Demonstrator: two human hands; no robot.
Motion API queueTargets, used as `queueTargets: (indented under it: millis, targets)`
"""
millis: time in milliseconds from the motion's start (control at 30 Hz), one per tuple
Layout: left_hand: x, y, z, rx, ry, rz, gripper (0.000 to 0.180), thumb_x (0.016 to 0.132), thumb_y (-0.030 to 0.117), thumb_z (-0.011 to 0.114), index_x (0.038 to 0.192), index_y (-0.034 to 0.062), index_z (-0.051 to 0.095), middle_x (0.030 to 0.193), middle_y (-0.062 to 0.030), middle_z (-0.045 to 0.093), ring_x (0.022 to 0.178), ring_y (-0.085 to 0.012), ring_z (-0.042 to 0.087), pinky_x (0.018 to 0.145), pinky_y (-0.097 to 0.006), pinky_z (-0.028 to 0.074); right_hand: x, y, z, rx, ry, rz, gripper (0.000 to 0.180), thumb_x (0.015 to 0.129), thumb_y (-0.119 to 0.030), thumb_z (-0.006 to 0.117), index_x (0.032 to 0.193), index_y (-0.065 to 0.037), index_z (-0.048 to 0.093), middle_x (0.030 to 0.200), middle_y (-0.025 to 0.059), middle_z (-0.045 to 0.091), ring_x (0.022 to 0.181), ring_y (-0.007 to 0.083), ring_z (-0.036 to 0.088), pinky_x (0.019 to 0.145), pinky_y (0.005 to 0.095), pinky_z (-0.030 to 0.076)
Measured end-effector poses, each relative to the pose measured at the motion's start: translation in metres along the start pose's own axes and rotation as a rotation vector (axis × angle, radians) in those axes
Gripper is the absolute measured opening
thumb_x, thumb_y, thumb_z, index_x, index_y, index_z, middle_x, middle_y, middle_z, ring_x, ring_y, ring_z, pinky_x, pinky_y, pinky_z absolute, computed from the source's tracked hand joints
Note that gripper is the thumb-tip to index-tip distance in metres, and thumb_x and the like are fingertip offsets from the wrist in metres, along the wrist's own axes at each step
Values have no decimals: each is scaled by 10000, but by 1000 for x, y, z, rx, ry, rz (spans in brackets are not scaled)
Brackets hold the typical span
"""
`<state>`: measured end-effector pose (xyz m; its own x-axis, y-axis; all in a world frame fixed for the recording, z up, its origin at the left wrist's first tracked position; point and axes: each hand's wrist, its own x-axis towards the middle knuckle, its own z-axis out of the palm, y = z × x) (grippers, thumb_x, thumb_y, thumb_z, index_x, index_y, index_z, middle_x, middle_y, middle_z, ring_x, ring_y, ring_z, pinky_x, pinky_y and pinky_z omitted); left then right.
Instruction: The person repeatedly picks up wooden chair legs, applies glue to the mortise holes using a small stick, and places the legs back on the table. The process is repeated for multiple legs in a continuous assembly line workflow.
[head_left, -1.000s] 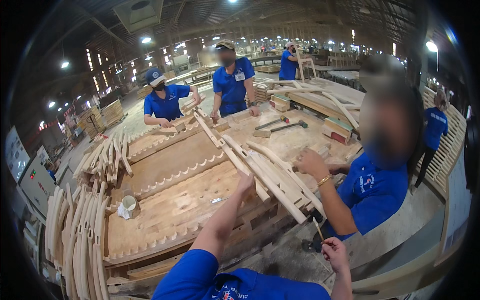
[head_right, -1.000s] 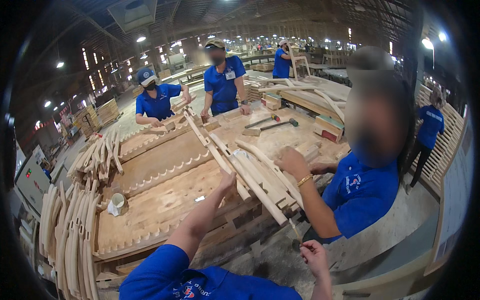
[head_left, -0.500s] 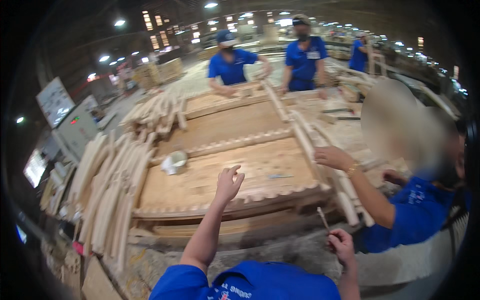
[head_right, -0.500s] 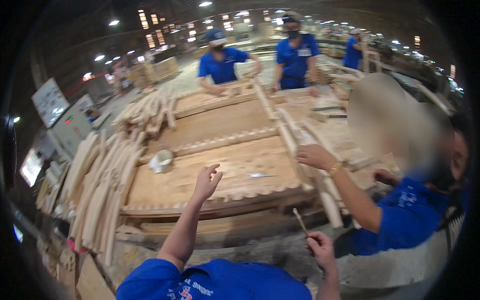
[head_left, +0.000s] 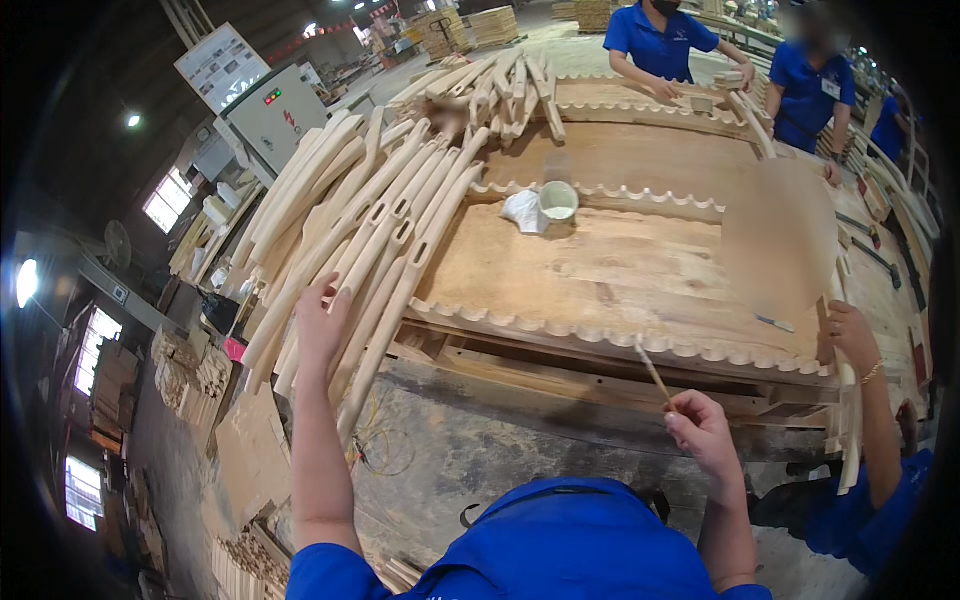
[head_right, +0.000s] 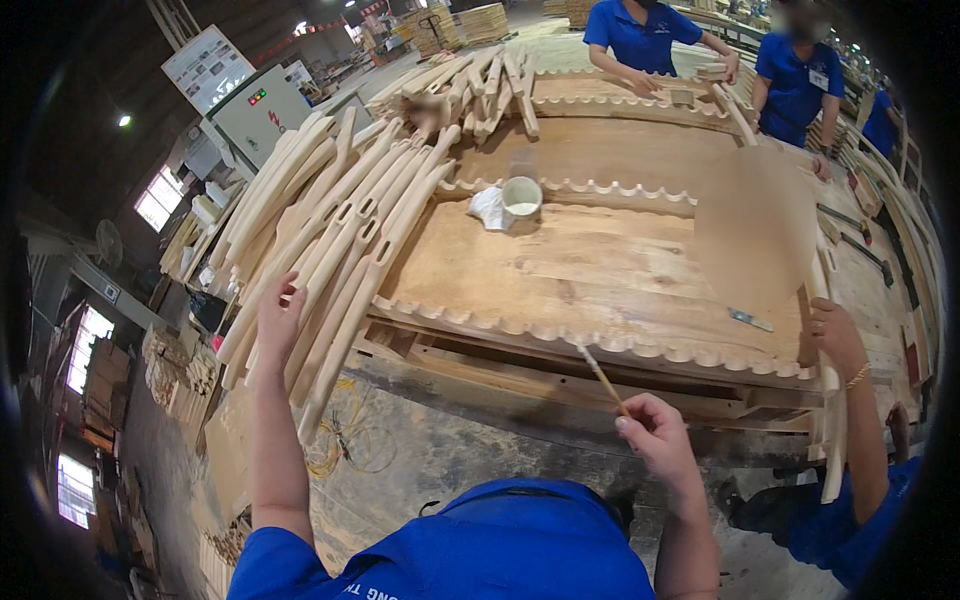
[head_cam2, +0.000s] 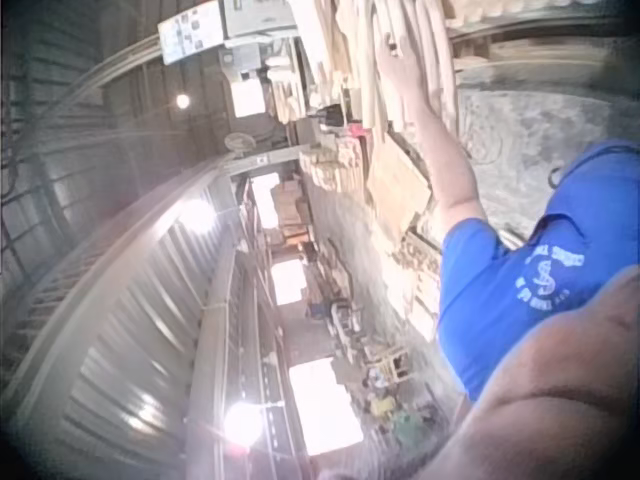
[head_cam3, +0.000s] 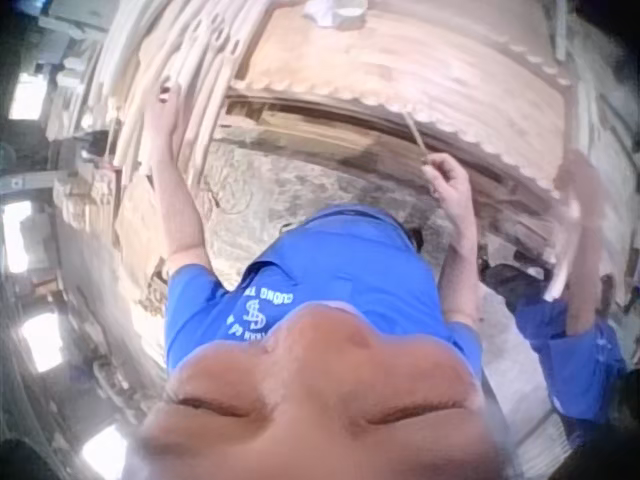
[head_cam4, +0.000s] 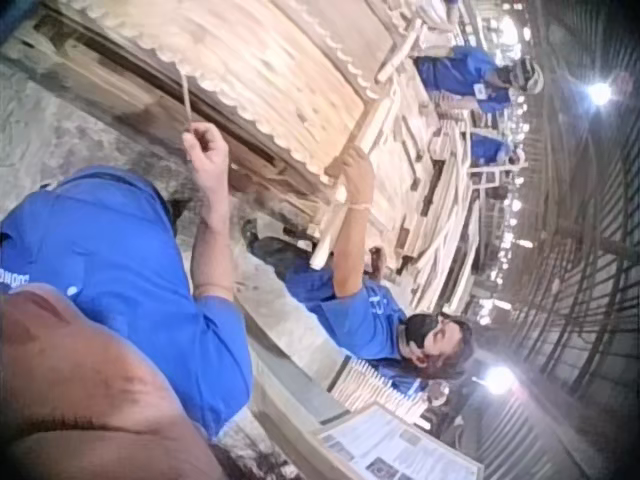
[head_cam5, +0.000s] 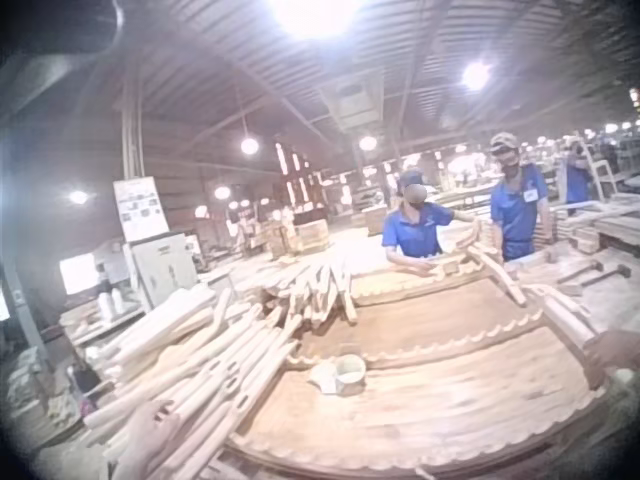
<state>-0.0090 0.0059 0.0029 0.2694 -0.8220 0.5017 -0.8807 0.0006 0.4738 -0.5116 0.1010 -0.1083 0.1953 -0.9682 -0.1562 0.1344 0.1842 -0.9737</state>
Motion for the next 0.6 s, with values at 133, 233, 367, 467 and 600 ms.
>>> queueTargets:
  millis: [133,233,367,467,600]
  targets:
    - [55,-77,-30,370,63,126,368,805,258,627,1122,74,602,999,-157,586,961,-310,544,855,-424,428,28,14,59,20,-78,-2,119,865,-113,592,948,-27,588,724,-24,534,593,26,442,523,177,363]
    - [108,-122,-43,631,147,191,382,799,276,620,1128,84,596,1047,-165,581,1029,-323,522,873,-453,423,32,22,86,46,-46,-1,126,868,-118,588,956,-27,590,725,-23,535,597,30,445,531,180,368]
    - [178,-151,-31,656,146,225,512,766,324,617,1213,84,550,1132,-211,570,1043,-371,537,896,-477,428,16,12,102,-12,121,-2,133,877,-131,582,957,-25,591,728,-29,533,612,37,455,538,188,376]
    - [219,-166,-33,885,155,189,560,768,287,598,1276,76,489,1223,-213,524,1154,-366,484,967,-461,413,-6,17,89,-21,225,-21,150,884,-155,587,962,-27,590,748,-33,538,643,37,468,548,203,389]
    - [254,-136,-12,1112,-40,-94,716,819,359,606,1434,206,270,1289,-217,459,1174,-371,456,921,-472,444,-36,15,82,-56,406,-55,162,885,-169,593,969,-30,587,761,-35,546,651,36,470,546,212,389]
